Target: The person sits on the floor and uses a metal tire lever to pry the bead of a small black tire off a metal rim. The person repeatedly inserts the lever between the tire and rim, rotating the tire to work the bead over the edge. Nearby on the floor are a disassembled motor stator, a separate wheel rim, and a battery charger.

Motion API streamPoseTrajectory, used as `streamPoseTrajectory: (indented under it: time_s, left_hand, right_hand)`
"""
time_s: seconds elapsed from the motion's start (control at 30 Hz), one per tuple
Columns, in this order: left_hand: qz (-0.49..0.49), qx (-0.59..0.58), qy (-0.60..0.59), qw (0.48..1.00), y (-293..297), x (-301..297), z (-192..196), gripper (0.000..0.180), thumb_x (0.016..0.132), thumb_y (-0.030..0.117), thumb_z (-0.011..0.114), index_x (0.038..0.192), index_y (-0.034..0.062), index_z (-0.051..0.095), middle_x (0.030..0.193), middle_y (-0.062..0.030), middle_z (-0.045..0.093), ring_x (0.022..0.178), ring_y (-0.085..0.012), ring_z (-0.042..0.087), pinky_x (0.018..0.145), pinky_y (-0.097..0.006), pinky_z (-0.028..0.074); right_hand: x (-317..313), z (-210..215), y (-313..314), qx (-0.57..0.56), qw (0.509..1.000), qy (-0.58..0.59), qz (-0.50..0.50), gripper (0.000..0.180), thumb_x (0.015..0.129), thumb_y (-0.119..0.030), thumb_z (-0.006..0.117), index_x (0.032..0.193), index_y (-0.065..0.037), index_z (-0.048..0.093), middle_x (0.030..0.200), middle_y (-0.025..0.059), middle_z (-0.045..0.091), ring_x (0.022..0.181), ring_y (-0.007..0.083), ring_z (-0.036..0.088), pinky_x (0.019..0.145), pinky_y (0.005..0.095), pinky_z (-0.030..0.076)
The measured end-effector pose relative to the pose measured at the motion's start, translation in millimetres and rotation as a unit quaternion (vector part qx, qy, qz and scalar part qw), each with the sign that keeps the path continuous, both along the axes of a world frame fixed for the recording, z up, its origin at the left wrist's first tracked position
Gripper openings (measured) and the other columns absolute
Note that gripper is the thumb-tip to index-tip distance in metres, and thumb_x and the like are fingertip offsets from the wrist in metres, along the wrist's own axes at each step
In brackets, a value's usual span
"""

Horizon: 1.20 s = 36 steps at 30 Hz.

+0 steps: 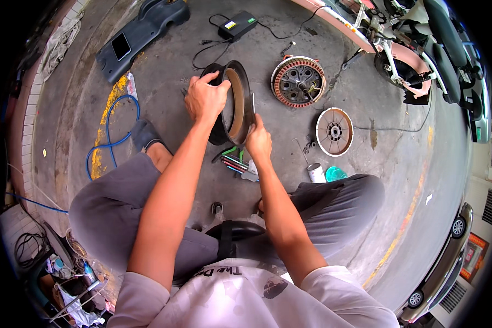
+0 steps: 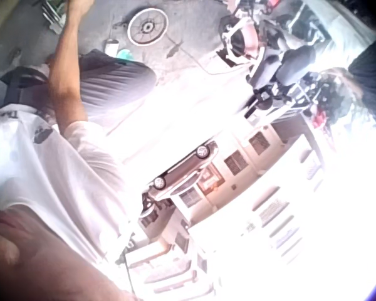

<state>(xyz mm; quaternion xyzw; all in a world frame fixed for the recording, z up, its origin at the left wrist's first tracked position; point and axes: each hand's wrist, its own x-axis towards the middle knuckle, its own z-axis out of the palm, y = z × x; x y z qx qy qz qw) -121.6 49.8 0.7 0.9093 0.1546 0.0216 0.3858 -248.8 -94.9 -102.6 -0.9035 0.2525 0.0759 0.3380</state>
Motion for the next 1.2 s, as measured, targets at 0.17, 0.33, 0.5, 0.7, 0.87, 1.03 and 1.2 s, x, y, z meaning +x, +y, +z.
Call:
streamPoseTrajectory:
  time_s: [0.17,0.33,0.5,0.7,0.87,1.03,1.2]
  left_hand:
    - [-0.006,-0.014,0.029,0.999,10.7,4.7,5.4,0.044,0.080,0.040,0.079,0.122,0.0258,0.084,0.125,-0.0100,0.070,0.106,-0.0374,0.074,0.094,-0.047,0.059]
    - [-0.002,-0.019,0.032,0.999,-11.7,2.2,13.5,0.047,0.078,0.039,0.079,0.122,0.0235,0.084,0.125,-0.0112,0.071,0.113,-0.0371,0.072,0.100,-0.047,0.057]
    - [0.015,-0.020,0.042,0.999,6.1,11.3,10.8,0.046,0.079,0.040,0.079,0.122,0.0240,0.084,0.125,-0.0110,0.071,0.113,-0.0375,0.072,0.100,-0.047,0.057]
    - [-0.056,0.008,0.021,0.998,-1.8,13.3,10.9,0.047,0.079,0.039,0.079,0.124,0.0252,0.083,0.128,-0.0099,0.070,0.109,-0.0366,0.074,0.096,-0.046,0.059]
    - [0.006,-0.005,0.029,1.000,5.1,23.1,4.2,0.046,0.081,0.040,0.078,0.123,0.0227,0.083,0.128,-0.0101,0.071,0.109,-0.0350,0.074,0.096,-0.046,0.059]
    - [0.001,-0.025,0.025,0.999,18.8,24.6,1.9,0.045,0.081,0.038,0.079,0.122,0.0213,0.084,0.124,-0.0121,0.073,0.117,-0.0365,0.070,0.103,-0.046,0.055]
    - [-0.016,-0.029,0.036,0.999,5.2,10.3,9.3,0.045,0.079,0.039,0.079,0.121,0.0237,0.084,0.126,-0.0088,0.072,0.115,-0.0359,0.071,0.101,-0.046,0.055]
  right_hand:
    - [-71.8,2.4,15.2,0.000,0.999,0.039,0.000,0.048,0.113,-0.033,0.044,0.158,-0.020,0.053,0.106,0.0357,0.073,0.101,0.0568,0.071,0.091,0.0652,0.054]
    - [11.6,-8.7,-0.1,-0.012,1.000,-0.018,-0.013,0.047,0.112,-0.033,0.045,0.157,-0.020,0.054,0.107,0.0337,0.074,0.103,0.0562,0.070,0.090,0.0642,0.055]
    - [-46.9,26.0,21.3,0.001,0.998,0.053,0.045,0.046,0.111,-0.030,0.046,0.156,-0.023,0.055,0.106,0.0367,0.072,0.103,0.0562,0.070,0.093,0.0640,0.055]
    - [25.8,23.5,6.2,-0.035,0.998,0.043,0.039,0.048,0.110,-0.026,0.044,0.156,-0.023,0.055,0.108,0.0344,0.074,0.104,0.0557,0.071,0.092,0.0629,0.056]
    - [14.8,20.7,11.6,-0.022,0.999,0.038,0.020,0.047,0.112,-0.031,0.043,0.157,-0.022,0.054,0.107,0.0345,0.074,0.103,0.0566,0.070,0.091,0.0636,0.055]
    - [-35.4,25.1,5.8,0.005,0.996,0.028,0.080,0.046,0.110,-0.029,0.049,0.154,-0.020,0.057,0.108,0.0355,0.073,0.105,0.0564,0.069,0.094,0.0645,0.054]
    - [36.7,50.8,-38.9,-0.052,0.979,0.110,0.161,0.044,0.106,-0.027,0.055,0.148,-0.019,0.064,0.119,0.0282,0.074,0.111,0.0504,0.070,0.098,0.0599,0.055]
